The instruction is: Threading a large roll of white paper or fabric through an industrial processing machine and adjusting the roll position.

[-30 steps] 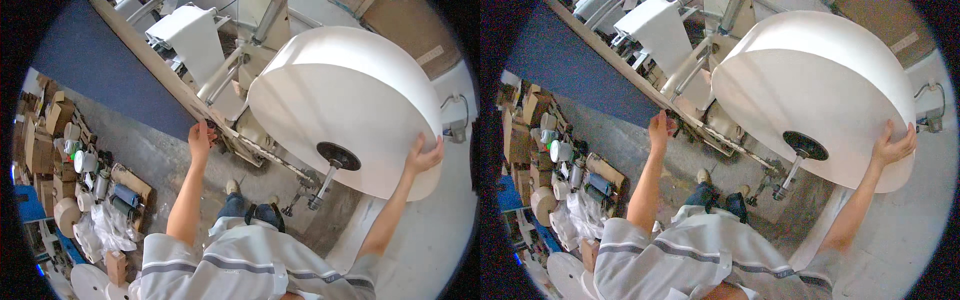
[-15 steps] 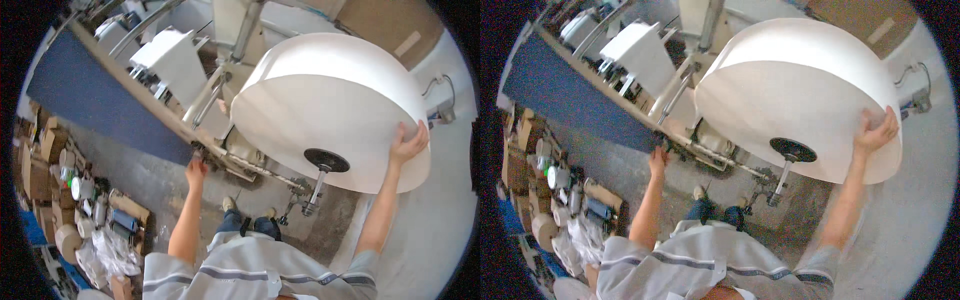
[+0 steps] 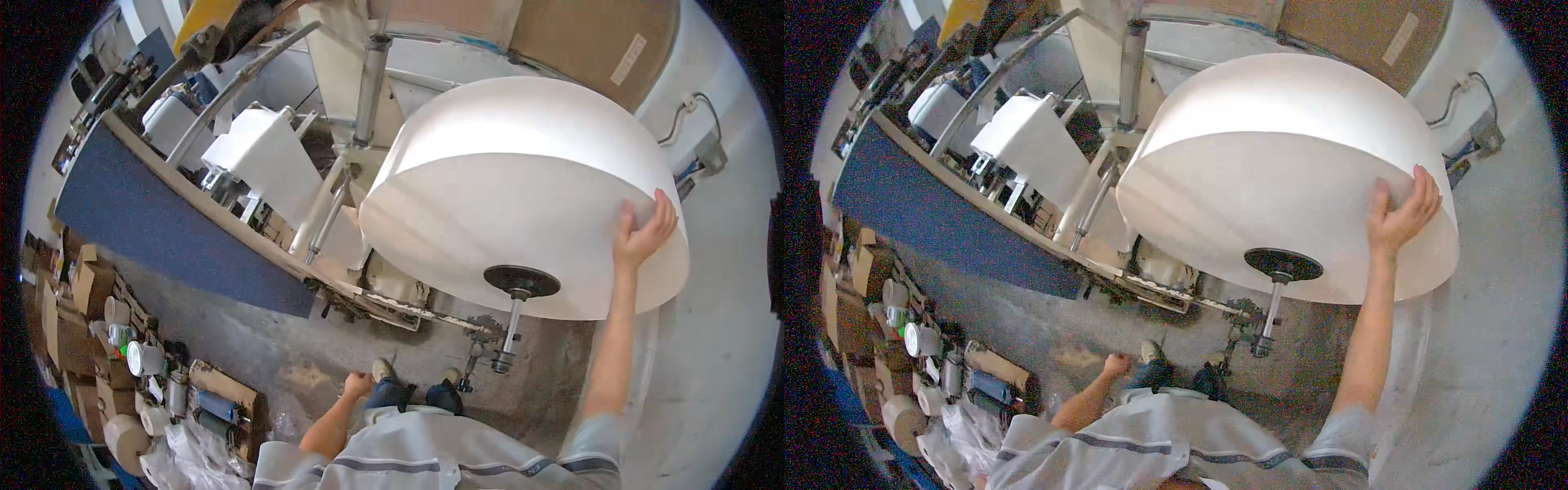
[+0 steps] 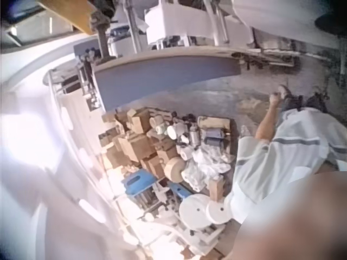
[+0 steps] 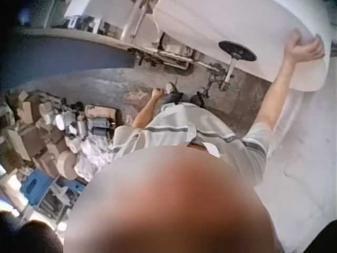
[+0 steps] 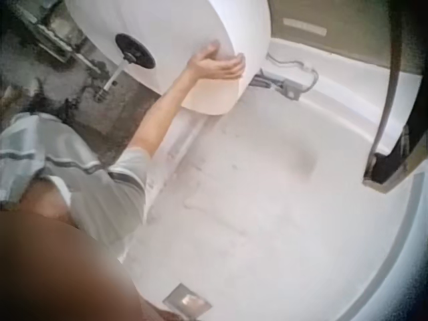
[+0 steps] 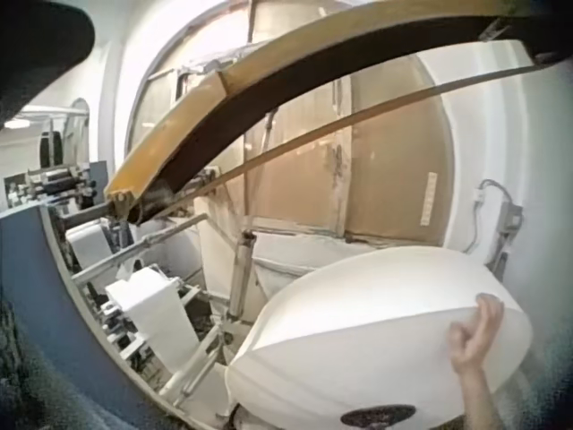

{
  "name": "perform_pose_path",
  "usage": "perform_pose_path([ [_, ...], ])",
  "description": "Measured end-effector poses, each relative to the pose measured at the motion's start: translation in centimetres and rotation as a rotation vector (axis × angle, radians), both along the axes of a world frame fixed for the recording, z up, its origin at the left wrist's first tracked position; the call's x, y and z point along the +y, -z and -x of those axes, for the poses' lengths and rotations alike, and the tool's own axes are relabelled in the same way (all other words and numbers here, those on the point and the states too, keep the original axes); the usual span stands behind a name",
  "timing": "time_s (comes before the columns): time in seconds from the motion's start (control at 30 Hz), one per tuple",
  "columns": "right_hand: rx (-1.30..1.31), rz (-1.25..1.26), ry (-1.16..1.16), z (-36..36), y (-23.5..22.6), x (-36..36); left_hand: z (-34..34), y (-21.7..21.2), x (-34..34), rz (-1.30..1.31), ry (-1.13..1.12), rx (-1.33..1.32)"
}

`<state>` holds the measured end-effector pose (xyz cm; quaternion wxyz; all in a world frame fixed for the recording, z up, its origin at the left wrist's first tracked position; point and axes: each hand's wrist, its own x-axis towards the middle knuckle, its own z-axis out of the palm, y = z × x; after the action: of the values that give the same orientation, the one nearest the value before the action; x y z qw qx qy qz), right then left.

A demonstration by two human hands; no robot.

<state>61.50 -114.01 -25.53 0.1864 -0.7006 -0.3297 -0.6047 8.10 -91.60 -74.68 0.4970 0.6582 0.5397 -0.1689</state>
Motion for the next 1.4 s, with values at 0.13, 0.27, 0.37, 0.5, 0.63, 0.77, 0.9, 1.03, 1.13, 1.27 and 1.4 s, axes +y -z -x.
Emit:
perform_pose_path([
  [0.13,0.010,0.006,0.002,-0.9,-0.3,-2.2,-0.9,0.2,-0.3,-0.013,0.044,-0.059],
  [0.27,0.089,-0.067,-0.101,-0.9,0.6,0.7,4.2,4.8,2.5,-0.013,0.070,-0.315],
  [0.37,0.122,-0.052,0.009,-0.5,0.0,-1.9,0.5,3.2,2.6,-0.015,0.424,-0.379],
  [0.5,0.144,-0.087,-0.011,-0.6,-0.2,-2.8,-2.3,3.5,2.6,0.216,-0.051,-0.127],
  [0.63,0.198,-0.125,-0.052,0.3,-0.4,-2.2,-3.2,3.9,3.0,0.474,-0.166,-0.205],
  [0.77,0.219,-0.100,-0.028,0.5,-1.0,-3.8,-3.8,2.9,1.4,0.175,0.210,-0.235],
  [0.9,0.243,-0.117,-0.059,0.7,-1.3,-3.0,-3.6,2.8,2.3,0.286,0.087,-0.094],
  [1.03,0.234,-0.118,-0.047,0.6,-1.1,-3.2,-3.6,2.1,2.0,0.323,0.046,-0.087],
  [1.13,0.244,-0.118,-0.049,0.6,-1.1,-2.9,-3.3,1.9,1.6,0.255,0.010,-0.131],
  [1.27,0.223,-0.122,-0.049,0.5,-1.0,-2.7,-3.8,1.8,1.6,0.285,0.007,-0.138],
  [1.4,0.213,-0.127,-0.046,0.7,-1.1,-2.4,-3.5,2.6,0.8,0.234,-0.057,-0.046],
])
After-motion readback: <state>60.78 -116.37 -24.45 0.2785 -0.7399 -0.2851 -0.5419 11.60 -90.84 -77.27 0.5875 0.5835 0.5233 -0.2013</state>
